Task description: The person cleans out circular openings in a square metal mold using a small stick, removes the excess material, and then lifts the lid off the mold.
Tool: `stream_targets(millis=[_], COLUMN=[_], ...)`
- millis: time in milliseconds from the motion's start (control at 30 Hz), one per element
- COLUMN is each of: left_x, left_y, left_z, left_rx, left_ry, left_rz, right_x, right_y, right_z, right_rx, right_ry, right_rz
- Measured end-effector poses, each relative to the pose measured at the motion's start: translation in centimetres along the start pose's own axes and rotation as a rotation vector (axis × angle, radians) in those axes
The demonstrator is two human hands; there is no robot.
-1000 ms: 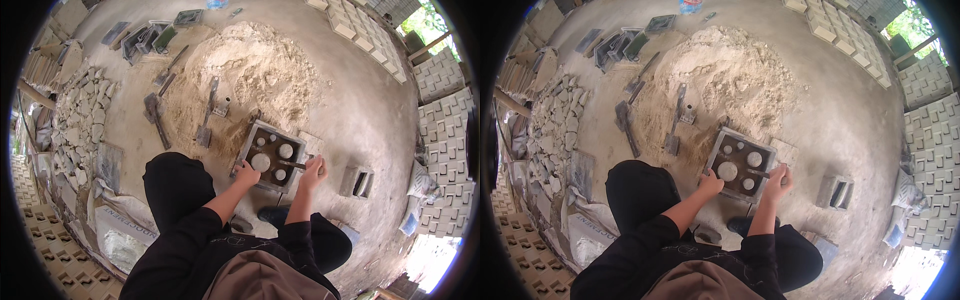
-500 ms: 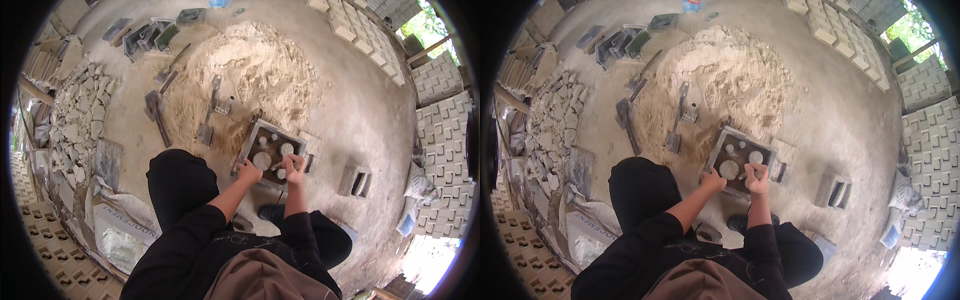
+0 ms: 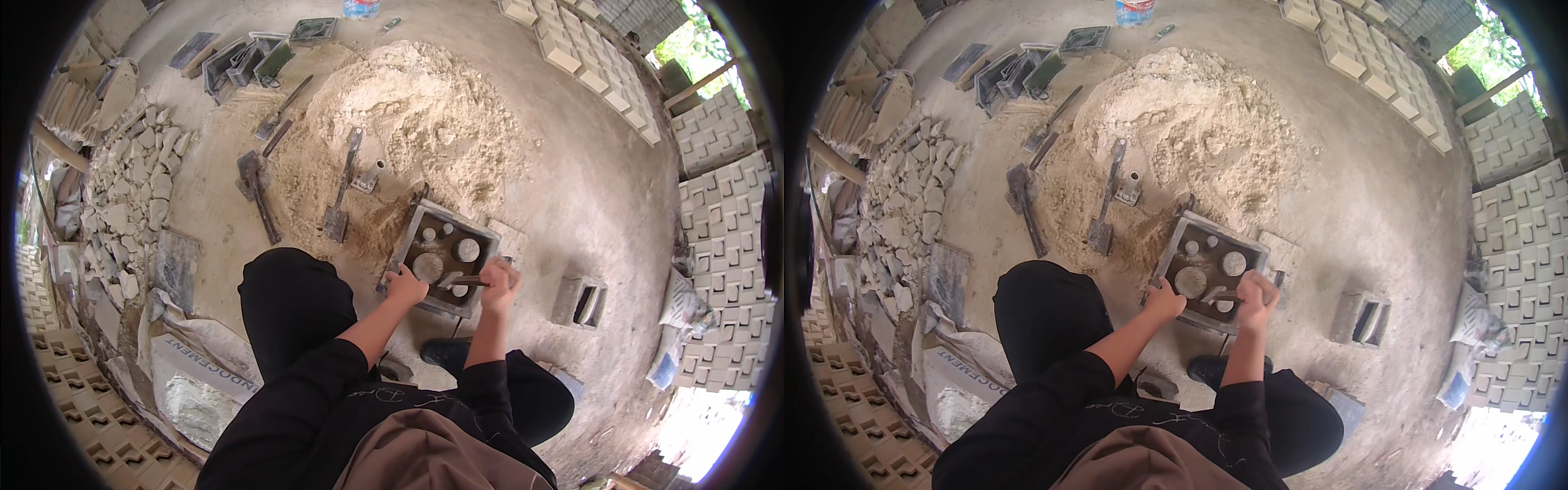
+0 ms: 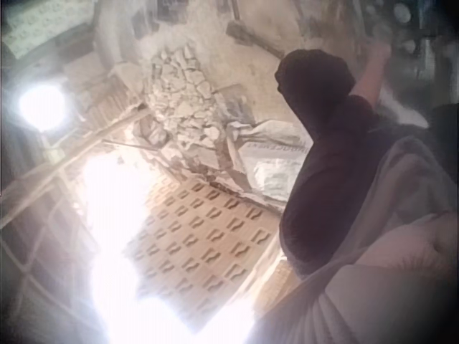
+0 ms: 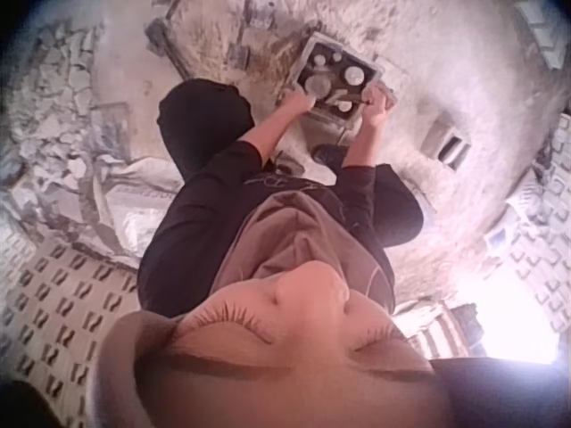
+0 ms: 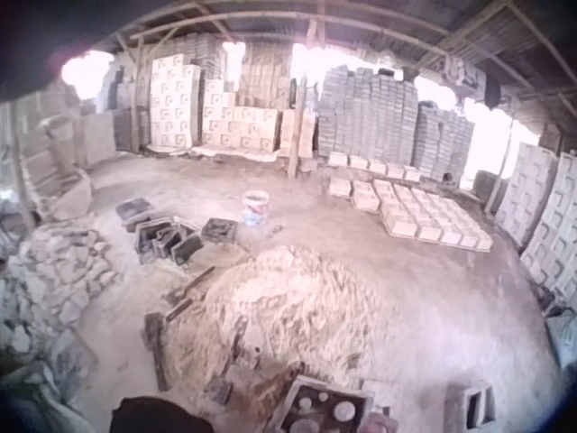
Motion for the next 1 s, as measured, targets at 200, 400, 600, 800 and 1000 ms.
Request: stream_targets(millis=[200,400,600,800,1000], left_x=[0.1,0.0,2.1,0.6,1.5], left_y=[-0.1,0.5,0.9,0.7,1.1], left_z=[-0.1,0.4,-0.6,-0.1,-0.2], left_rx=[0.037,-0.021,0.090,0.075,0.090], left_ry=[0.010,0.026,0.008,-0.006,-0.055], left_rz=[-0.007,-0.011,0.011,-0.055,-0.018], right_x=[-1.4,0.4,0.2,1.0,0.8], right_y=[-2.0,0.4,-2.6,1.7,-1.4], right_z=[-1.1,-1.5,-1.7,-1.0,-2.3], right_rx=[0.018,0.144,0.014,0.005,-0.097], right_ry=[-0.041,0.001,-0.029,-0.080,0.002], right_rz=[-0.025,-0.003,-0.065,-0.067,0.008])
Point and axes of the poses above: each hand's wrist, its own x-axis towards the middle knuckle, its own z-axis out of the back of the hand, y = z × x, the point moved 1 cm from there along x, towards the middle knuckle, and after that the axes turned 13 degrees about y, right-handed, at the moved point
